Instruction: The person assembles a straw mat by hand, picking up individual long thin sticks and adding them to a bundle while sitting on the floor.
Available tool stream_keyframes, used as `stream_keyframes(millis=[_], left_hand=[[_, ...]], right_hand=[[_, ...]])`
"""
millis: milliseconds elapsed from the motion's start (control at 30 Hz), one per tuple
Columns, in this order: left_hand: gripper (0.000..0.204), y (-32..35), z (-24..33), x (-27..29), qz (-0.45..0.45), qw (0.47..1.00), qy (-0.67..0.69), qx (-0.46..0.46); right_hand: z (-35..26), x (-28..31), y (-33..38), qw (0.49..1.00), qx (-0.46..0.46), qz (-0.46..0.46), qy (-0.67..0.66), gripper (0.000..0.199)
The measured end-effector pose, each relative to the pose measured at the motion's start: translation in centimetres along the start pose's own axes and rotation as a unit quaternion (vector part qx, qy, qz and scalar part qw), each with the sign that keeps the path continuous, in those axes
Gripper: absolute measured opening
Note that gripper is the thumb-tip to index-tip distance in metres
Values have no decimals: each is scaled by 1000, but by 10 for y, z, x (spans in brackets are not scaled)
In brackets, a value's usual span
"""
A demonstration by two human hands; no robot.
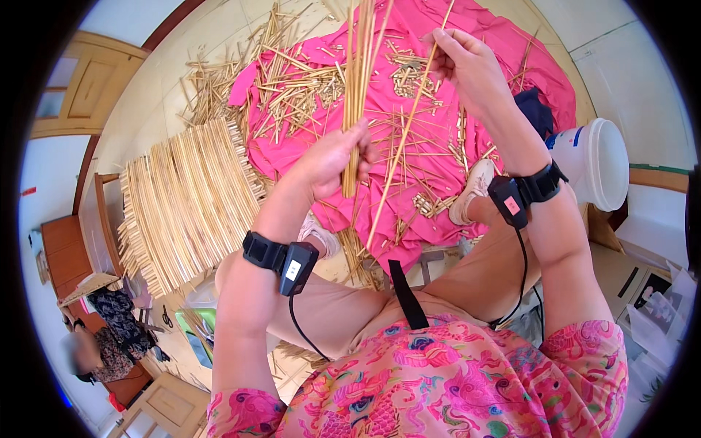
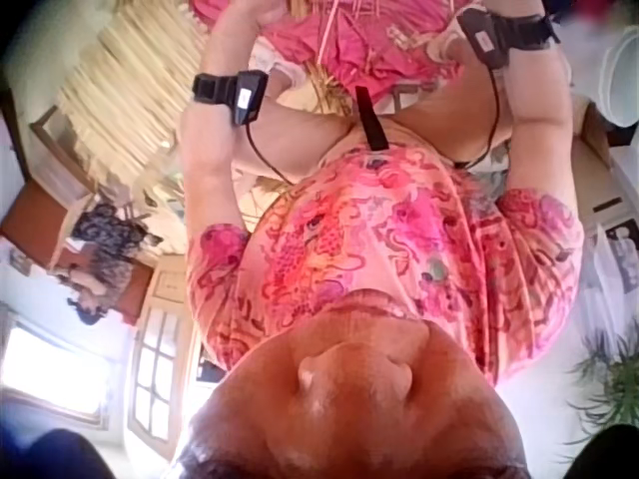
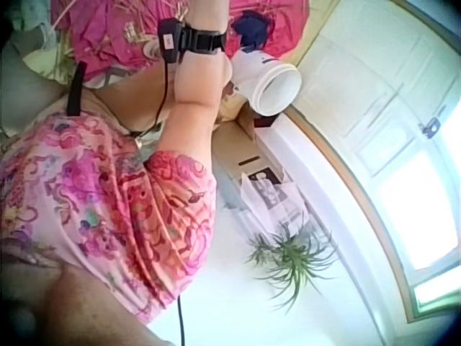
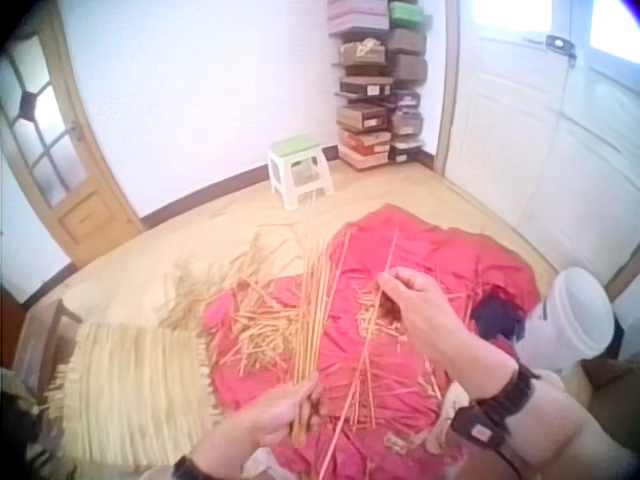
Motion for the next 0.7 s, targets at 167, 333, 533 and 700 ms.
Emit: stream_keyframes(millis=[167, 333, 533, 700], left_hand=[[49, 1, -11, -18, -89, 994, 45, 48], [46, 5, -13, -23, -103, 991, 67, 52], [38, 6, -9, -25, -126, 989, 57, 56], [35, 10, -8, -30, -116, 991, 42, 50]], right_hand=[[-5, 25, -4, 997, 28, 69, 22, 20], [-2, 37, -6, 991, 17, 111, 76, 20], [7, 32, -10, 991, 5, 86, 103, 20], [11, 25, -12, 986, 5, 85, 146, 21]])
Point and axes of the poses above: each hand's wrist, its own y-axis away from the middle knuckle, its own x-axis out of the back of the hand, z = x × y, the point moved 4 cm from there along -y, towards the middle knuckle, and after that the axes turned 14 degrees about -z, right-handed, at the moved point
